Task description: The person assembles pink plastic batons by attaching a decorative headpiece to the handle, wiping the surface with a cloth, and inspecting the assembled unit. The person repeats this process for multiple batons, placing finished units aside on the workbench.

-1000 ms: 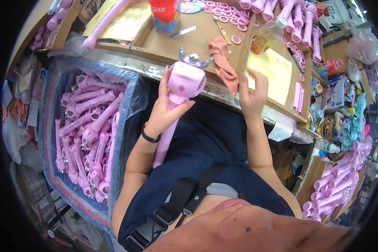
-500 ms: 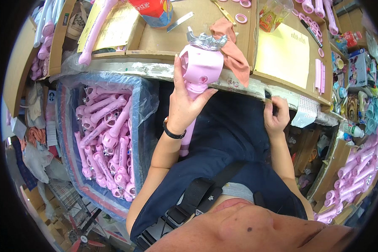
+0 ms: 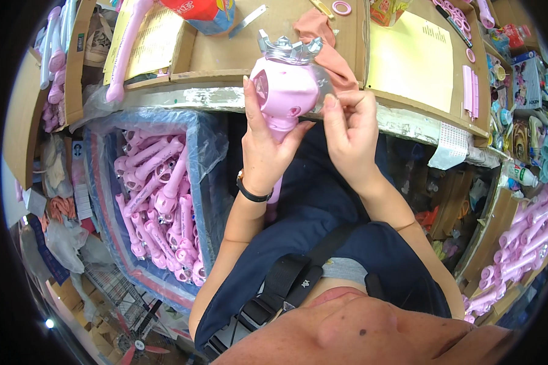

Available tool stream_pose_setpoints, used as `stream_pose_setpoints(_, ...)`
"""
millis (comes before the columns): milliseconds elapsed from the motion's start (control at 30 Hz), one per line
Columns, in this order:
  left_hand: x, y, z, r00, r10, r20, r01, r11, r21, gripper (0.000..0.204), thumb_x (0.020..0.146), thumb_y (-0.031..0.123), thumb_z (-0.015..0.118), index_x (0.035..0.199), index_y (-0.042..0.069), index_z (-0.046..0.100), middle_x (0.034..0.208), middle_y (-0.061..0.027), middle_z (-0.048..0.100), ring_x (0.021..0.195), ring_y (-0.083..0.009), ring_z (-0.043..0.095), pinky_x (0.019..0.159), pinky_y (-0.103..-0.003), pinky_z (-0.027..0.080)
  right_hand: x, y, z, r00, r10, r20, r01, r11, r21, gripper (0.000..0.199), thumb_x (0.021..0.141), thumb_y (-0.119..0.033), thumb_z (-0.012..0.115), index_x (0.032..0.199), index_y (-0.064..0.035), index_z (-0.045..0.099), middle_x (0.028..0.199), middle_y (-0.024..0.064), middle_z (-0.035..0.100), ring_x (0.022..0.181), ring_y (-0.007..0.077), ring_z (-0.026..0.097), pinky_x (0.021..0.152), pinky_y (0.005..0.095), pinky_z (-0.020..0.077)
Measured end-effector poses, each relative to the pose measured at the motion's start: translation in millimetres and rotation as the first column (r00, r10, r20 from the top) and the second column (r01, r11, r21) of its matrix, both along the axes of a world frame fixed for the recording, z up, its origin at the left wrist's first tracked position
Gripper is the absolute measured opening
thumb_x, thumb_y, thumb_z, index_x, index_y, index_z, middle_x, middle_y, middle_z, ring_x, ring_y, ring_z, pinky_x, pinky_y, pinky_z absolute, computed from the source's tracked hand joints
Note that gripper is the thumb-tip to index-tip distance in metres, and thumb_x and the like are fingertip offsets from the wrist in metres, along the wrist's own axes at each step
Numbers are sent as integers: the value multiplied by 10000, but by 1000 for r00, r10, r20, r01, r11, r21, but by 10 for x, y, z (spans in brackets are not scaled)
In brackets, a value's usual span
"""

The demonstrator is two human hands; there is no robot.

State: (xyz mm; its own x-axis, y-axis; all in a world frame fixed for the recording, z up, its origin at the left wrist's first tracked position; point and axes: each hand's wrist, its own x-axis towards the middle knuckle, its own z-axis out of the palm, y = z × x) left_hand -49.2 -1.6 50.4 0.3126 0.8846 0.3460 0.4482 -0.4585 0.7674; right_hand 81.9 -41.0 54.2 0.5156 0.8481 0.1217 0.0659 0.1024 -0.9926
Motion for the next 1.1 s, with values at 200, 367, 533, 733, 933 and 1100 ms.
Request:
stream_pose_setpoints(200, 2, -4, 18, 1000, 7, -9, -8, 999, -37, 1070, 705, 158, 797, 1461, 11, 54, 1211, -300, 532, 1006, -393, 619, 783, -388, 520, -11, -35, -63, 995, 53, 90, -64, 990, 129, 167, 901, -74, 599, 952, 4, 461, 836, 86, 566, 677, 96, 545, 610, 236, 460)
stream_pose_setpoints(367, 3, -5, 12, 1000, 14, -24, -14, 1000, -6, 1072, 703, 165, 798, 1460, 10, 55, 1194, -308, 535, 980, -406, 624, 756, -399, 525, -48, -39, -84, 990, 63, 123, -92, 966, 243, 172, 900, -75, 601, 956, 7, 460, 840, 93, 558, 688, 99, 552, 616, 235, 463)
stream_pose_setpoints(533, 0, -2, 5, 999, 18, -38, -17, 1000, 25, 1075, 704, 165, 796, 1460, 11, 48, 1186, -312, 538, 968, -415, 623, 747, -406, 525, -42, -52, -71, 996, 59, -60, -51, 991, 122, 193, 900, -83, 602, 984, 4, 451, 841, 90, 566, 707, 95, 552, 631, 240, 463)
stream_pose_setpoints(733, 2, -21, 6, 998, 26, -55, -25, 1000, 11, 1069, 713, 172, 790, 1461, 15, 43, 1184, -312, 539, 959, -421, 623, 750, -408, 524, -41, -52, -61, 989, 4, -149, 6, 998, 70, 173, 909, -111, 597, 957, 1, 474, 805, 80, 568, 706, 97, 546, 635, 247, 458)
stream_pose_setpoints(933, -11, 2, -4, 1000, 0, -4, 0, 1000, 26, 1065, 721, 180, 787, 1463, 19, 40, 1240, -319, 496, 1033, -425, 593, 802, -407, 512, 236, -54, -158, 992, -32, 118, 28, 999, 35, 136, 888, -79, 604, 955, -34, 494, 870, 68, 571, 719, 102, 532, 647, 227, 438)
stream_pose_setpoints(1100, -58, 27, -15, 1000, -12, 0, 12, 1000, -18, 1062, 736, 217, 781, 1461, 19, 32, 1287, -315, 459, 1081, -427, 567, 852, -403, 493, 1022, -353, -482, 310, -284, 907, 51, 958, 282, 235, 644, -111, 779, 842, -186, 677, 1012, 16, 573, 959, 238, 526, 903, 399, 355)
